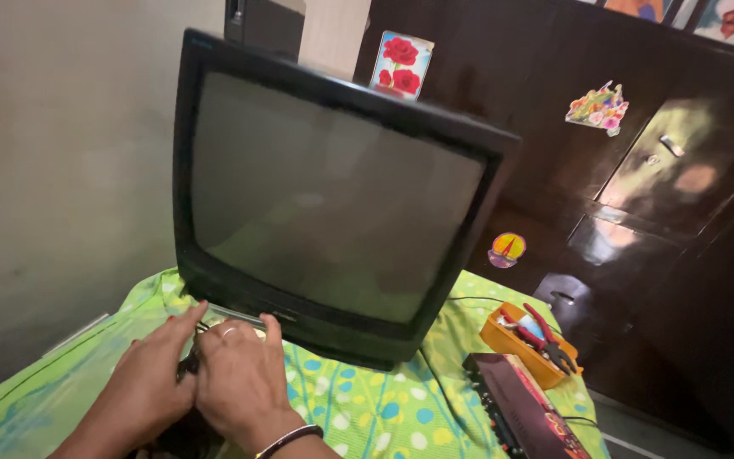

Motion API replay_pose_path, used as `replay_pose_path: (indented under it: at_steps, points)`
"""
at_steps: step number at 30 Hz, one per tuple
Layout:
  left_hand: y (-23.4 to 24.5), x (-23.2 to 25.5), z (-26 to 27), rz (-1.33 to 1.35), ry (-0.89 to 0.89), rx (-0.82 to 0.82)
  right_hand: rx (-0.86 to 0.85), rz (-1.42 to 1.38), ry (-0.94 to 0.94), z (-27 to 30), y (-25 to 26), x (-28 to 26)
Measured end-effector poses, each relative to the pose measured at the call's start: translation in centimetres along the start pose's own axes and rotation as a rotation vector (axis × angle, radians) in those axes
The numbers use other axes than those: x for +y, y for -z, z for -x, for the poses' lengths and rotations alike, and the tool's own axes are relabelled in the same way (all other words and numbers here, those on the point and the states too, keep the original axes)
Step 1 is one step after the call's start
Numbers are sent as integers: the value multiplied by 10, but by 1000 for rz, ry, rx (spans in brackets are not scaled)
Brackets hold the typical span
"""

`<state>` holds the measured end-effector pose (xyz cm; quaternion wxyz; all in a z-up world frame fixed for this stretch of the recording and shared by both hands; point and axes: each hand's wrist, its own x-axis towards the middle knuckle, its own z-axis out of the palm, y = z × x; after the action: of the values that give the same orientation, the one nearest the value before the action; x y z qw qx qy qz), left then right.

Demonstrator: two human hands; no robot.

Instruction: The person wipes a DVD player, a CRT television, and a plastic container with a maroon cloth. They also coil a power cable and wipe it with the cloth. The person places the DVD player on top of the television and wipes the television screen.

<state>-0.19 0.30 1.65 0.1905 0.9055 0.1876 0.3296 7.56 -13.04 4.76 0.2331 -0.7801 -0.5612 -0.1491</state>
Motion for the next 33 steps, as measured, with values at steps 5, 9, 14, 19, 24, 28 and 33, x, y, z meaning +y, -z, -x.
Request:
replay_pose_path:
  at_steps: [5, 9, 14, 19, 24, 28, 33]
  points:
    - [8, 33, -2, 1022, 263, 27, -5, -885, -446, -22, 13, 1]
    - [13, 60, 0, 1212, 242, 181, -181, -1366, -808, -37, 9, -7]
    - [18, 70, 13, 1074, 234, 219, -91, -1308, -936, -31, 14, -27]
    - [33, 72, 12, 673, 169, 254, -184, -1311, -770, -30, 30, -36]
    - [49, 85, 6, 1208, 254, 187, -335, -1291, -676, -33, 33, -33]
    - [46, 72, 14, 1471, 325, 191, -359, -1109, -669, -32, 28, -18]
    - [26, 3, 15, 560, 584, 355, -305, -522, -444, -26, 21, -3]
